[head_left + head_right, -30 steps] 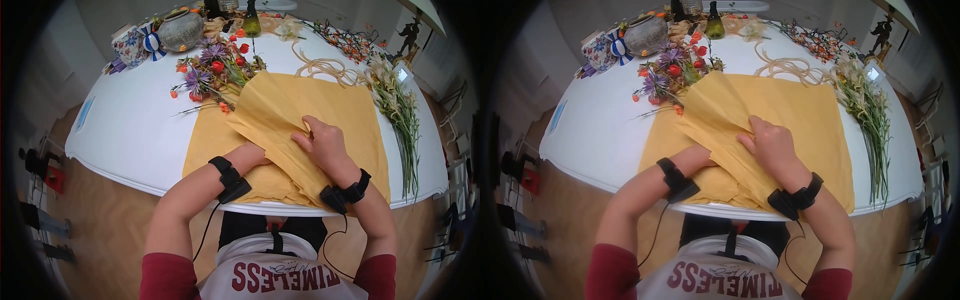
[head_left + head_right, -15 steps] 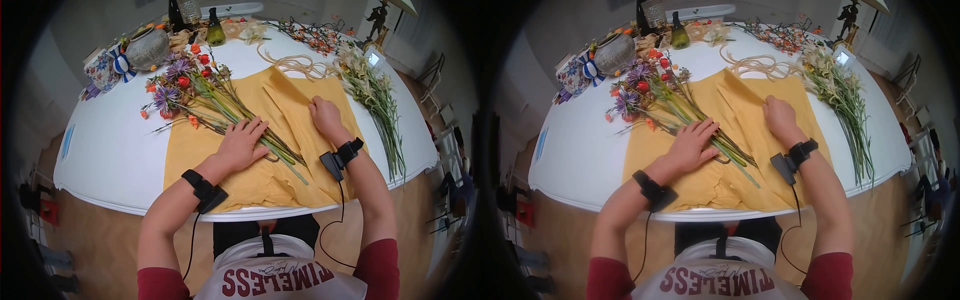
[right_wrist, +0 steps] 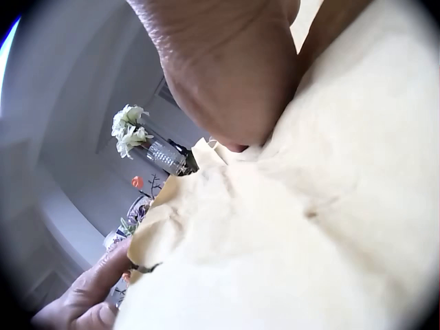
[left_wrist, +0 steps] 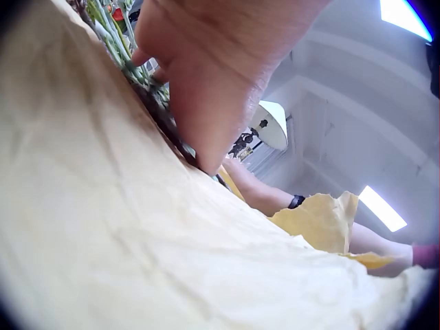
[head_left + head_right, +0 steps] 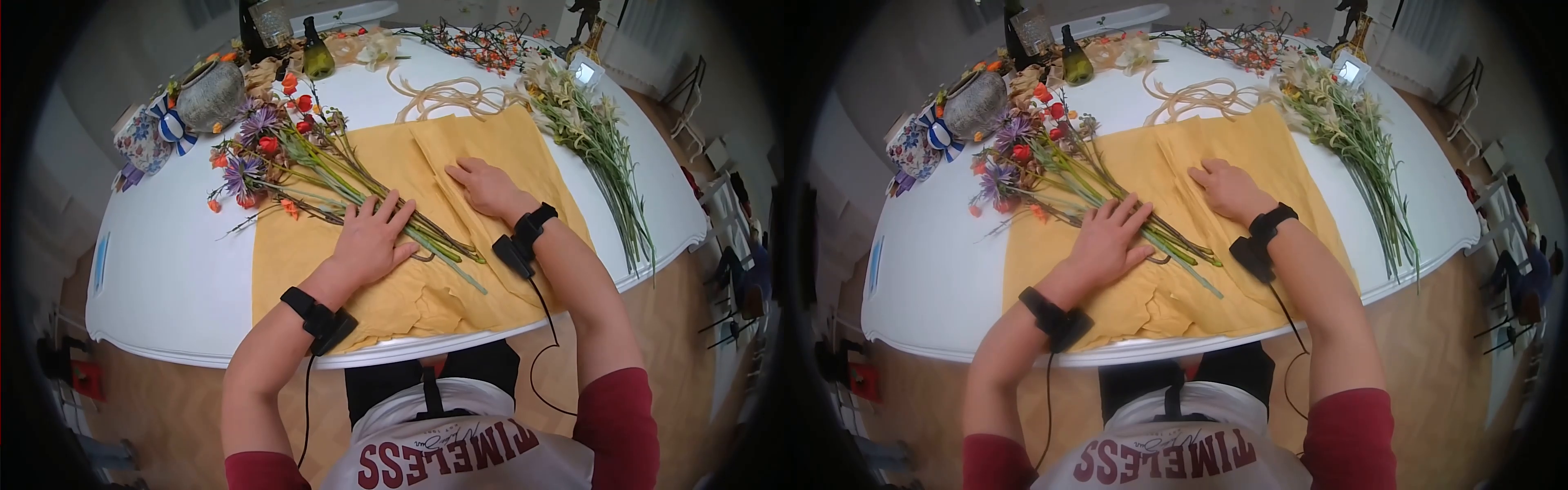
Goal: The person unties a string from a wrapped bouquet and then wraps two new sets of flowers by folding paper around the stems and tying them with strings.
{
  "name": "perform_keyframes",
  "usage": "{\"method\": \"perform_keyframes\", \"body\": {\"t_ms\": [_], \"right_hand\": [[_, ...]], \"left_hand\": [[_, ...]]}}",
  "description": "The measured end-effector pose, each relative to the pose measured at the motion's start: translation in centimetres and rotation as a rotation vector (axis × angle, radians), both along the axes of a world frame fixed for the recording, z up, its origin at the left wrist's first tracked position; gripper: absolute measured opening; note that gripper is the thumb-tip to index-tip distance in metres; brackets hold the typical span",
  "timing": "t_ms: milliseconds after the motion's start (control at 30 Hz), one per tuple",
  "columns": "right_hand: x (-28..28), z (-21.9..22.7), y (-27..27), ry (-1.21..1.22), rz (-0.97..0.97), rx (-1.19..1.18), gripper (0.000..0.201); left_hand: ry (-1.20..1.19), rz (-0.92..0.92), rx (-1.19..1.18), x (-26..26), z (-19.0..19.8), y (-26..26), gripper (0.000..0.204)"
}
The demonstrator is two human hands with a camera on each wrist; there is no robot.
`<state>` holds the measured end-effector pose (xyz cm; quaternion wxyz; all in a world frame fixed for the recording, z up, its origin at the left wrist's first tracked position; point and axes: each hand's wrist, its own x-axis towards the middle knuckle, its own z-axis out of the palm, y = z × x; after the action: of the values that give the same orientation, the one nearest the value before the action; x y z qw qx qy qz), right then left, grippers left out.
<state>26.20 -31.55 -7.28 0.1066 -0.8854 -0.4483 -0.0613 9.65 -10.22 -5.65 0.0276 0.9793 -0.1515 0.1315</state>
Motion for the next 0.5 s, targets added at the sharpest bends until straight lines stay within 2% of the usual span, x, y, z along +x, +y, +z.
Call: {"method": "perform_keyframes", "body": {"t_ms": [33, 100, 133, 200, 367, 500], "right_hand": [[-0.1, -0.1, 0.2, 0.004, -0.002, 0.0, 0.041], [-0.4, -0.5, 0.6, -0.129, -0.04, -0.102, 0.06], [-0.6, -0.7, 0.6, -0.121, -0.046, -0.103, 0.06], [-0.8, -0.9, 0.4, -0.102, -0.08, -0.102, 0.072], [-1.3, 0.0, 0.8, -0.055, -0.151, -0.212, 0.077], [-1.6, -0.3, 1.0, -0.022, -0.21, -0.19, 0.075]], "left_hand": [[-0.014, -0.011, -0.015, 0.1, 0.0, 0.0, 0.06], [-0.025, -0.016, -0.003, 0.1, -0.1, 0.1, 0.061], [-0.04, -0.022, 0.008, 0.1, 0.1, -0.1, 0.061], [-0.014, -0.023, 0.023, 0.0, 0.5, -0.4, 0.062], [0.064, 0.0, 0.087, 0.6, 2.3, -1.9, 0.062], [0.084, -0.02, 0.261, 1.6, 1.9, -2.4, 0.049]]}}
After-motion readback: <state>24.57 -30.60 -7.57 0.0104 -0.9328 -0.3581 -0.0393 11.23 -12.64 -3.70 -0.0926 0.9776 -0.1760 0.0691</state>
